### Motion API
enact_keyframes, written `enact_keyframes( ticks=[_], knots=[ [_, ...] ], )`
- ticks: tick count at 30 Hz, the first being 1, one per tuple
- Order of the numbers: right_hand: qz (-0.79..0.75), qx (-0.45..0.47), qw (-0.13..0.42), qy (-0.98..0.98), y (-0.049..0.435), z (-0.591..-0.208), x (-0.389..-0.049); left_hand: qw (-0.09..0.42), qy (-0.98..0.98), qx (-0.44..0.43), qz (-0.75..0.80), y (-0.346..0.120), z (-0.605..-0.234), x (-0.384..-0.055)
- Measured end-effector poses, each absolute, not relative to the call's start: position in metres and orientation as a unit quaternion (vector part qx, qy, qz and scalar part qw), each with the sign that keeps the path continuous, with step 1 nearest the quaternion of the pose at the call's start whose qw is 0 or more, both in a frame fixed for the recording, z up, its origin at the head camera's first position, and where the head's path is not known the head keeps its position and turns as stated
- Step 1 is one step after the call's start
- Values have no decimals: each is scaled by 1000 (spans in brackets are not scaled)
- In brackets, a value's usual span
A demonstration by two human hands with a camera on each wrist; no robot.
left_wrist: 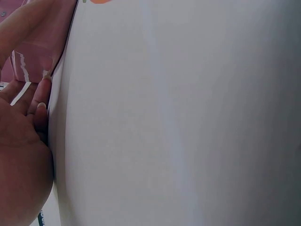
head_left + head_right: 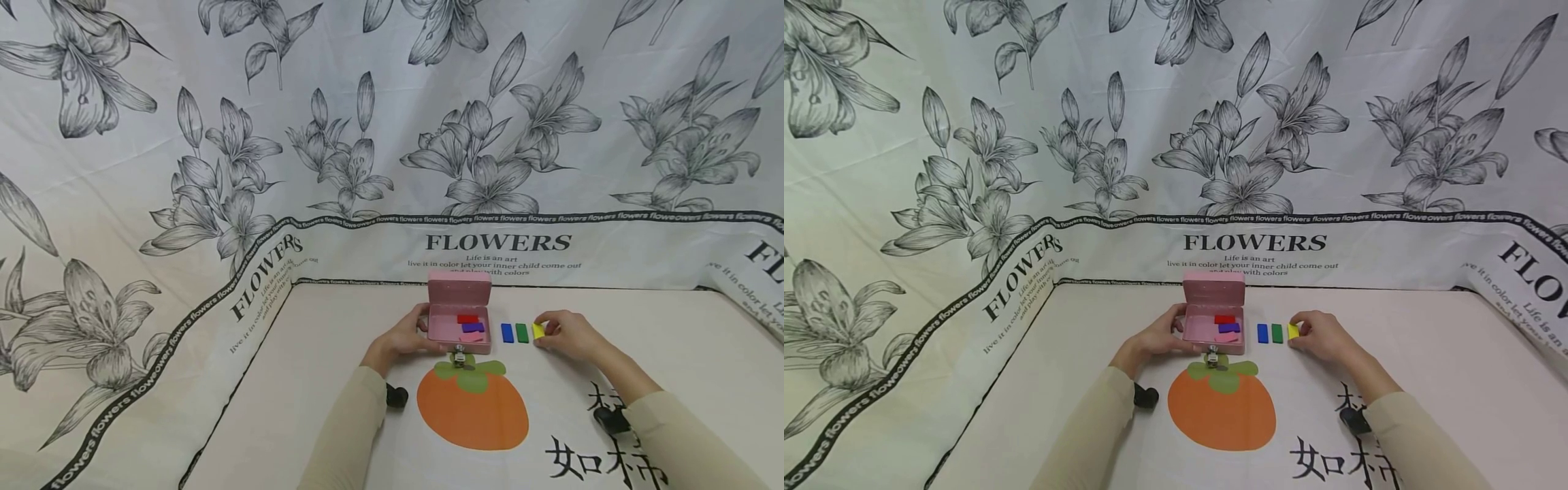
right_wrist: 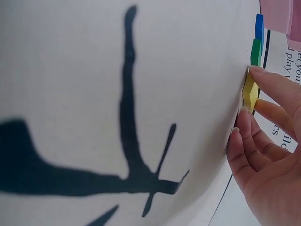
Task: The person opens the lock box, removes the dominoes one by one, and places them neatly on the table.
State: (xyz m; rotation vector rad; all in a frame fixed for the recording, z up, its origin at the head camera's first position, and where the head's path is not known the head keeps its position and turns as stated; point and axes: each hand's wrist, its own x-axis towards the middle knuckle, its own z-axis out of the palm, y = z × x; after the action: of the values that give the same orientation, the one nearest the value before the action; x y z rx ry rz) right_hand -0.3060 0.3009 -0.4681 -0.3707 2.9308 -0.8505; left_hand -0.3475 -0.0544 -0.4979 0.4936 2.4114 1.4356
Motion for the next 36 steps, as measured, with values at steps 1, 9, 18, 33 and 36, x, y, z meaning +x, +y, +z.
enact_keyframes(
  ticks=[1,9,18,33,36],
  knots=[
    [-277,-120,35,953,301,-468,-306,147,838,169,498,-55,-498,-347],
    [-274,-117,35,954,301,-469,-307,154,837,159,500,-54,-497,-347],
    [-276,-114,33,954,300,-470,-307,149,843,160,491,-54,-498,-347],
    [-281,-111,30,953,304,-471,-306,144,841,174,492,-54,-499,-350],
    [-285,-111,29,952,306,-470,-304,140,844,176,488,-54,-499,-349]
  ],
)
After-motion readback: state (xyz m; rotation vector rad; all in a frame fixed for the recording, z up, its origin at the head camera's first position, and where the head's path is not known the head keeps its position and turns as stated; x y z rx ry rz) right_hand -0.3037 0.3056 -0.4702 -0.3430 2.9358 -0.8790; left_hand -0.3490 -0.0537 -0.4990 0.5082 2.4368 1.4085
